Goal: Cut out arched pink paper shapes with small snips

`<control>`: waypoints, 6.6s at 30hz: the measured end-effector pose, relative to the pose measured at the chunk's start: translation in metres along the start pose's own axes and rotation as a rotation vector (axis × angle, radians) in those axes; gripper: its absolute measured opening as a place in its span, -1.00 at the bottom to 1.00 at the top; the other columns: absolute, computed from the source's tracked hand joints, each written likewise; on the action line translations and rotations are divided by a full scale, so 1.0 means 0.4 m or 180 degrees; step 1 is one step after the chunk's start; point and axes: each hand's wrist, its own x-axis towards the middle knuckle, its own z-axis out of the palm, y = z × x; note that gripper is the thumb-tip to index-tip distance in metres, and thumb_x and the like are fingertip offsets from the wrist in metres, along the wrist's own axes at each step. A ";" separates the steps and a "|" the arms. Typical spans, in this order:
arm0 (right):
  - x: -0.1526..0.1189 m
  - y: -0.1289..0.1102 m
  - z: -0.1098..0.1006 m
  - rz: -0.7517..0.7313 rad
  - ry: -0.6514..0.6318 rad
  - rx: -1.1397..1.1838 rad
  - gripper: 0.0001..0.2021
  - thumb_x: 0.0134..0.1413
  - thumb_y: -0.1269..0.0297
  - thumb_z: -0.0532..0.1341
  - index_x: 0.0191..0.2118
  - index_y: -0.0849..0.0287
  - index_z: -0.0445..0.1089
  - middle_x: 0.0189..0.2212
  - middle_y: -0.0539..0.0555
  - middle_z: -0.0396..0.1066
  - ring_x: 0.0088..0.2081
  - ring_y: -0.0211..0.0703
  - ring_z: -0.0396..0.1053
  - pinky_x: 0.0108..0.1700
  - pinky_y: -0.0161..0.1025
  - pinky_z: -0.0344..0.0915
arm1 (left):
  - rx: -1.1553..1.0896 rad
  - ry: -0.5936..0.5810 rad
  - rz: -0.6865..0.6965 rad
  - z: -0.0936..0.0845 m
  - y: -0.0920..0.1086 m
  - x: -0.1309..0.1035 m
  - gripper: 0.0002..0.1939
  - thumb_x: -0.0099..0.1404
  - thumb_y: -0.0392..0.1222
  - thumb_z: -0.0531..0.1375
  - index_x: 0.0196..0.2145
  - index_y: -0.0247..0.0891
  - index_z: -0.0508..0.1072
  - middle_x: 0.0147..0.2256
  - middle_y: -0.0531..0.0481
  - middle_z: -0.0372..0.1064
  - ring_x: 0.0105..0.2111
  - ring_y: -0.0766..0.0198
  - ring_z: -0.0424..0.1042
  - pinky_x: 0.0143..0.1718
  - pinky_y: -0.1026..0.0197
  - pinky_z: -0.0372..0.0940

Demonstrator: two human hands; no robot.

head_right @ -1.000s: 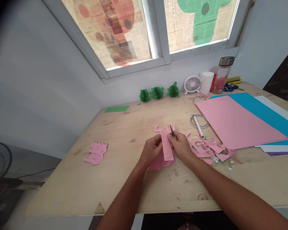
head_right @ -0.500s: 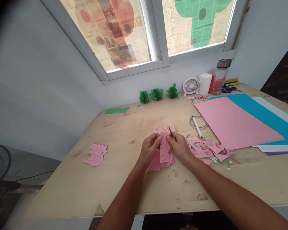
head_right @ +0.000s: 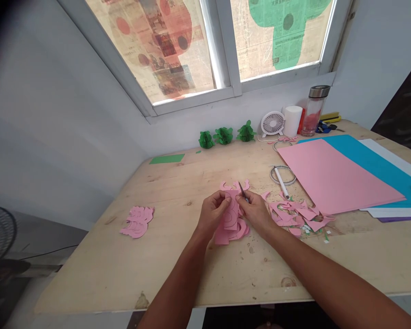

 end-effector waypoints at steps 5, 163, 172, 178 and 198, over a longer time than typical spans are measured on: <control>-0.008 -0.007 0.003 0.0088 -0.0143 0.0098 -0.70 -0.09 0.06 0.27 -0.52 0.16 0.22 -0.76 -0.17 0.08 -0.73 -0.40 -0.06 -0.68 -0.38 -0.16 | -0.0133 0.0281 -0.0049 -0.006 0.008 0.007 -0.85 0.06 -0.15 0.18 -0.49 -0.29 0.36 -0.53 0.07 0.27 -0.53 0.38 0.21 -0.50 0.34 0.13; -0.008 -0.007 0.002 0.0011 -0.0464 -0.0465 -0.56 0.02 -0.10 0.16 -0.62 0.16 0.18 -0.78 -0.12 0.11 -0.73 -0.37 0.00 -0.69 -0.37 -0.08 | -0.0026 0.0002 -0.0045 -0.007 0.010 -0.006 -0.76 0.11 -0.05 0.20 -0.52 -0.29 0.34 -0.53 0.07 0.19 -0.49 0.36 0.18 -0.49 0.33 0.13; -0.013 -0.017 0.004 -0.0009 -0.0439 -0.0508 -0.56 0.03 -0.08 0.16 -0.63 0.16 0.18 -0.78 -0.12 0.11 -0.72 -0.36 0.01 -0.66 -0.36 -0.07 | 0.0063 0.0016 0.0066 -0.007 0.007 -0.006 -0.76 0.13 -0.06 0.19 -0.52 -0.29 0.34 -0.55 0.08 0.18 -0.51 0.37 0.16 -0.50 0.32 0.12; -0.013 -0.015 0.004 0.0033 -0.0450 -0.0482 -0.56 0.02 -0.09 0.16 -0.63 0.16 0.18 -0.77 -0.11 0.11 -0.73 -0.37 0.01 -0.67 -0.36 -0.09 | 0.0068 0.0017 0.0070 -0.007 0.009 -0.007 -0.76 0.13 -0.05 0.19 -0.52 -0.28 0.33 -0.55 0.09 0.18 -0.51 0.37 0.16 -0.49 0.32 0.11; -0.007 -0.005 0.002 0.0005 -0.0478 -0.0514 -0.58 0.02 -0.07 0.15 -0.61 0.16 0.19 -0.78 -0.12 0.11 -0.73 -0.37 0.00 -0.68 -0.37 -0.10 | 0.0135 -0.0047 0.0080 -0.008 0.006 -0.006 -0.78 0.16 -0.08 0.16 -0.48 -0.30 0.34 -0.53 0.08 0.18 -0.50 0.37 0.17 -0.46 0.31 0.12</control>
